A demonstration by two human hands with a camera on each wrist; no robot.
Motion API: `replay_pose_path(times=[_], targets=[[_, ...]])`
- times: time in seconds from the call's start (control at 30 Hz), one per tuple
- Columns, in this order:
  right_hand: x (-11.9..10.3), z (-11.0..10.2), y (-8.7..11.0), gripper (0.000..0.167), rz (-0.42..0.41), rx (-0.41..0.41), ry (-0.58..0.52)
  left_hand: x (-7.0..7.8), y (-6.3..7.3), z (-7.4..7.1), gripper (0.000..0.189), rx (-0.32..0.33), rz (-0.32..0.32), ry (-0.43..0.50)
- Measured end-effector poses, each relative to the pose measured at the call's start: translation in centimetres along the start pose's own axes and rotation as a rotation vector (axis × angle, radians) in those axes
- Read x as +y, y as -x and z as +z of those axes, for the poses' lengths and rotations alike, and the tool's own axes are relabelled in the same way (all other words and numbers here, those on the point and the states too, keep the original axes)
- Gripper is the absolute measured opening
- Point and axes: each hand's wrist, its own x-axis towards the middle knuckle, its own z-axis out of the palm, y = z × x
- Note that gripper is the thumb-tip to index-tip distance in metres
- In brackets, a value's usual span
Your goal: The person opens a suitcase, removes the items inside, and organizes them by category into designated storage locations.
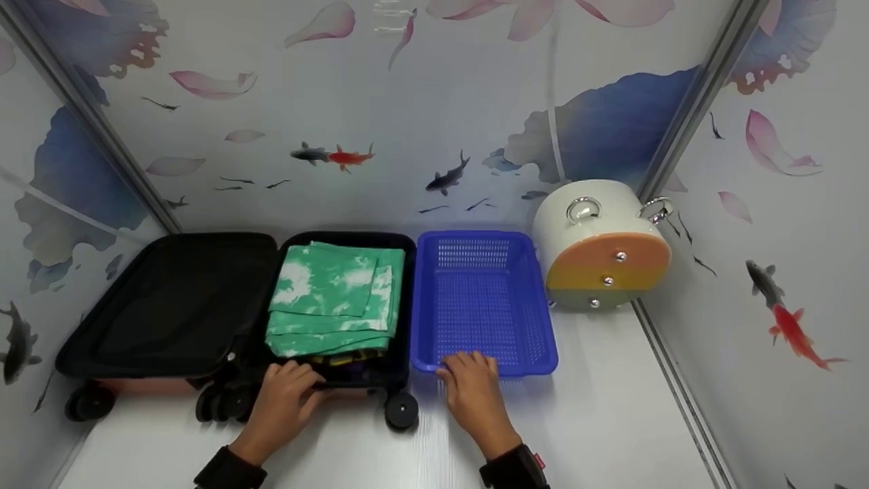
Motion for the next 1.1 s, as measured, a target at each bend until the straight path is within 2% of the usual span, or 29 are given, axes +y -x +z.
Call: replay_pose_path(times=[0.17, 0.37, 0.43, 0.53, 0.63, 0.7, 0.8, 0.87, 0.93, 1.0, 1.1], targets=[[-1.2, -0.5, 1.4, 0.009, 0.02, -0.021, 0.012, 0.2, 1.0, -0.8, 0.018, -0.036, -0.016, 0.022], [-2.0, -0.8, 2.2, 0.008, 0.025, -0.022, 0.027, 0.0, 1.5, -1.4, 0.017, -0.057, -0.019, 0.057], [-2.1, -1.1, 2.2, 0.009, 0.05, -0.052, 0.013, 0.1, 1.4, -1.8, 0.017, -0.096, -0.036, 0.096], [-2.2, -2.0, 1.6, 0.013, 0.141, -0.141, -0.063, 0.2, 0.8, -3.1, 0.022, -0.19, -0.112, 0.217], [-2.5, -3.1, 0.2, 0.023, 0.254, -0.22, -0.188, 0.0, -0.5, -5.0, 0.027, -0.212, -0.236, 0.361], [-2.7, -3.7, -1.2, 0.03, 0.307, -0.231, -0.282, -0.5, -1.8, -6.2, 0.026, -0.149, -0.315, 0.426], [-3.4, -4.0, -3.7, 0.036, 0.353, -0.214, -0.408, -1.8, -4.1, -7.7, 0.028, -0.032, -0.436, 0.427], [-4.2, -3.9, -5.5, 0.04, 0.375, -0.214, -0.502, -3.0, -5.8, -8.4, 0.033, 0.003, -0.501, 0.389], [-4.9, -3.6, -7.2, 0.048, 0.399, -0.253, -0.587, -4.3, -7.3, -8.6, 0.041, -0.023, -0.545, 0.324], [-5.7, -3.1, -8.7, 0.057, 0.427, -0.319, -0.636, -5.3, -8.4, -8.4, 0.049, -0.08, -0.567, 0.266], [-6.5, -2.1, -10.5, 0.071, 0.479, -0.456, -0.647, -6.3, -9.3, -7.7, 0.048, -0.178, -0.559, 0.176]])
